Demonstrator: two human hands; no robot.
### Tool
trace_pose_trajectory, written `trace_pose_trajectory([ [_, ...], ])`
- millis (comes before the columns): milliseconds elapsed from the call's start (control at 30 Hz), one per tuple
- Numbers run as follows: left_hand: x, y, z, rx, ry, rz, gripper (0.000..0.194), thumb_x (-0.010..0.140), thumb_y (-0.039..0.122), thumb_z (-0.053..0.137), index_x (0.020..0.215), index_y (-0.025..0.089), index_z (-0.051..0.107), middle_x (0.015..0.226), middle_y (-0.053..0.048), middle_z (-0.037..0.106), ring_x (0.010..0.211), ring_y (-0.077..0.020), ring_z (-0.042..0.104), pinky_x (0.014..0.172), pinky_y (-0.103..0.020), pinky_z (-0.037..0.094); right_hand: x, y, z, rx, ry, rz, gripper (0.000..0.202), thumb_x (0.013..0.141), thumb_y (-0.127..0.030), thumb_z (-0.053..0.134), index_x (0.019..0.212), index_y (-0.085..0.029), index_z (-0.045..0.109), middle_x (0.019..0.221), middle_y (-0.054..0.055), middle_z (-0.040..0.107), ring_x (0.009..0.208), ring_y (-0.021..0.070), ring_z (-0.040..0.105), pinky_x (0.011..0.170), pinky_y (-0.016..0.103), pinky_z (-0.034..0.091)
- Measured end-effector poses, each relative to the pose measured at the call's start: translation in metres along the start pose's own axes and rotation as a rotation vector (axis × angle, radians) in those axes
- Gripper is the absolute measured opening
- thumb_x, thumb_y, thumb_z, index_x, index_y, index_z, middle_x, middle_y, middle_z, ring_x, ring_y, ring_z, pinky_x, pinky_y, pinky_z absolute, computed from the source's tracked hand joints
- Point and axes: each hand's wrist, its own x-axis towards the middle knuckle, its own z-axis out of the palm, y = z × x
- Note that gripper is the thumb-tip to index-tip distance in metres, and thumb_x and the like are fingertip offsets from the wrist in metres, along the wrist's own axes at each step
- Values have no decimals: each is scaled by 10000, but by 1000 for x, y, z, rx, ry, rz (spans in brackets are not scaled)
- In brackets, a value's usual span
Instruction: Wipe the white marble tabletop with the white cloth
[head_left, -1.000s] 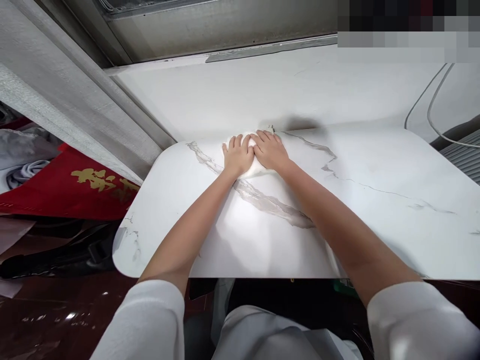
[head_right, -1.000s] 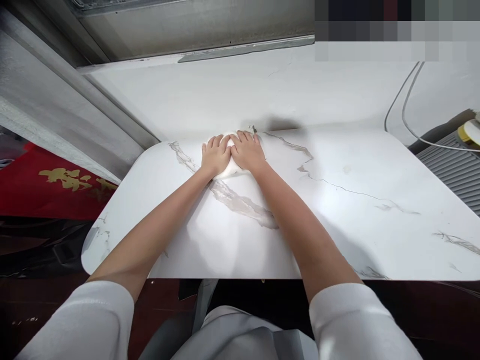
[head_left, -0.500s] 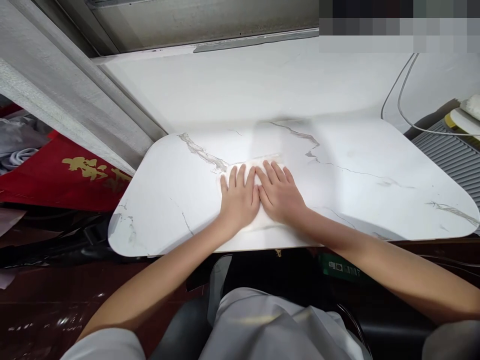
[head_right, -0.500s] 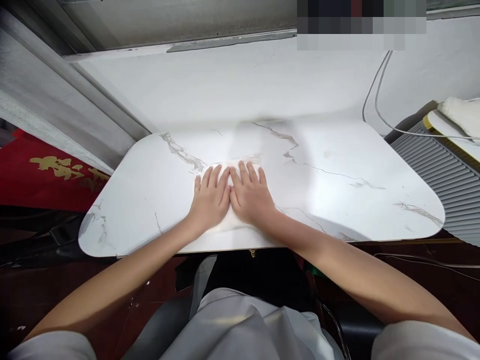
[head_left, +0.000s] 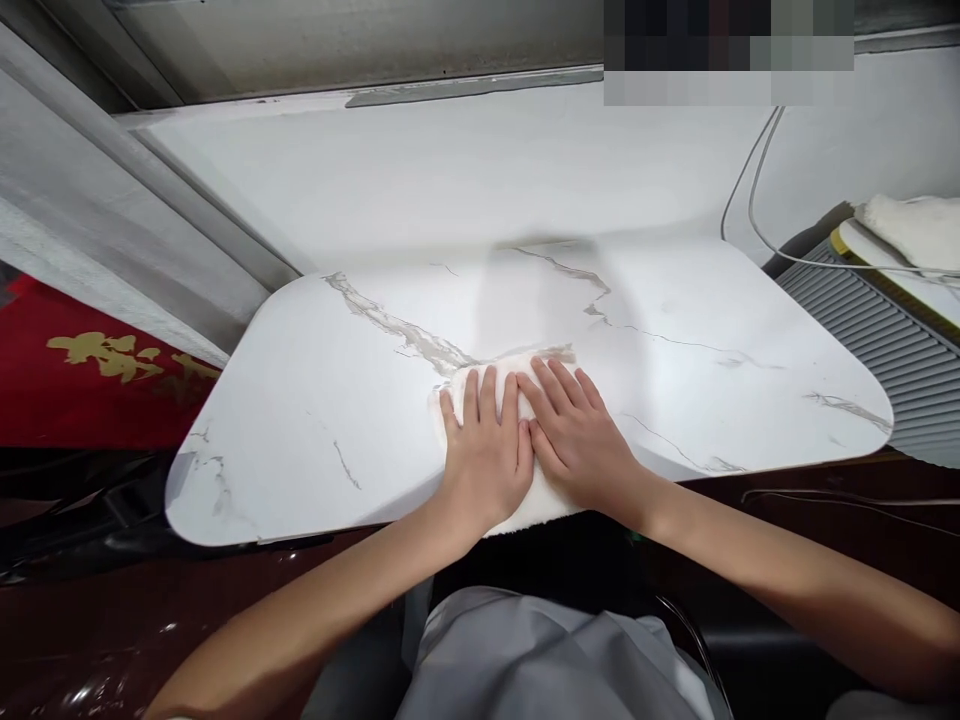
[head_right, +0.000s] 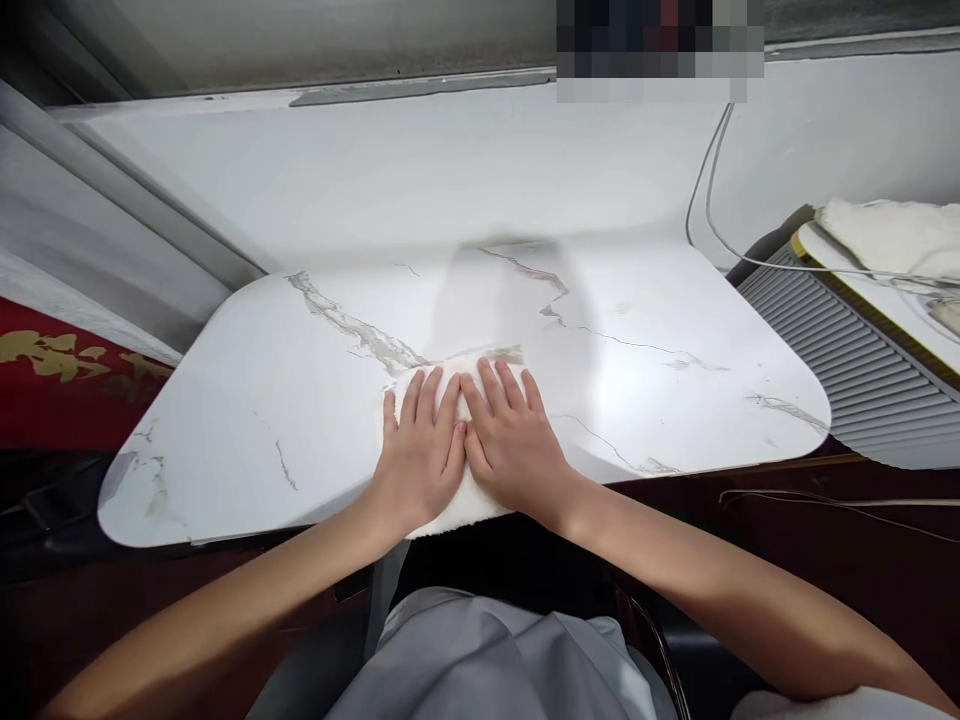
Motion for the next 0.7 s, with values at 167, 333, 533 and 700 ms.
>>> trace_pose_trajectory([
  [167,40,-2,1,0,-44,14,542,998,276,296,1513,128,379,1601,-180,342,1503,-369,244,1169,-687,186,36,23,-1,21,-41,58,567,979,-271,295,1517,-134,412,1613,131,341,1500,292,262,1206,514,200],
  [333,115,-5,7,-2,-48,-35,544,1000,276,267,1520,148,366,1606,-160,334,1507,-335,244,1185,-649,191,99,66,2,25,-32,72,559,971,-245,282,1504,-129,406,1617,137,330,1489,302,271,1184,533,219],
  [533,197,-13,15,-36,-43,0,533,990,274,255,1501,189,384,1608,-118,335,1501,-282,249,1207,-590,168,168,116,11,6,-4,109,556,976,-233,241,1502,-116,381,1610,162,328,1481,306,263,1156,543,228],
  [700,230,-13,22,-40,-18,-11,528,979,263,255,1482,208,404,1595,-109,357,1493,-268,263,1210,-574,169,194,139,14,4,-1,108,568,975,-230,223,1515,-115,356,1610,150,320,1467,312,277,1156,561,225],
])
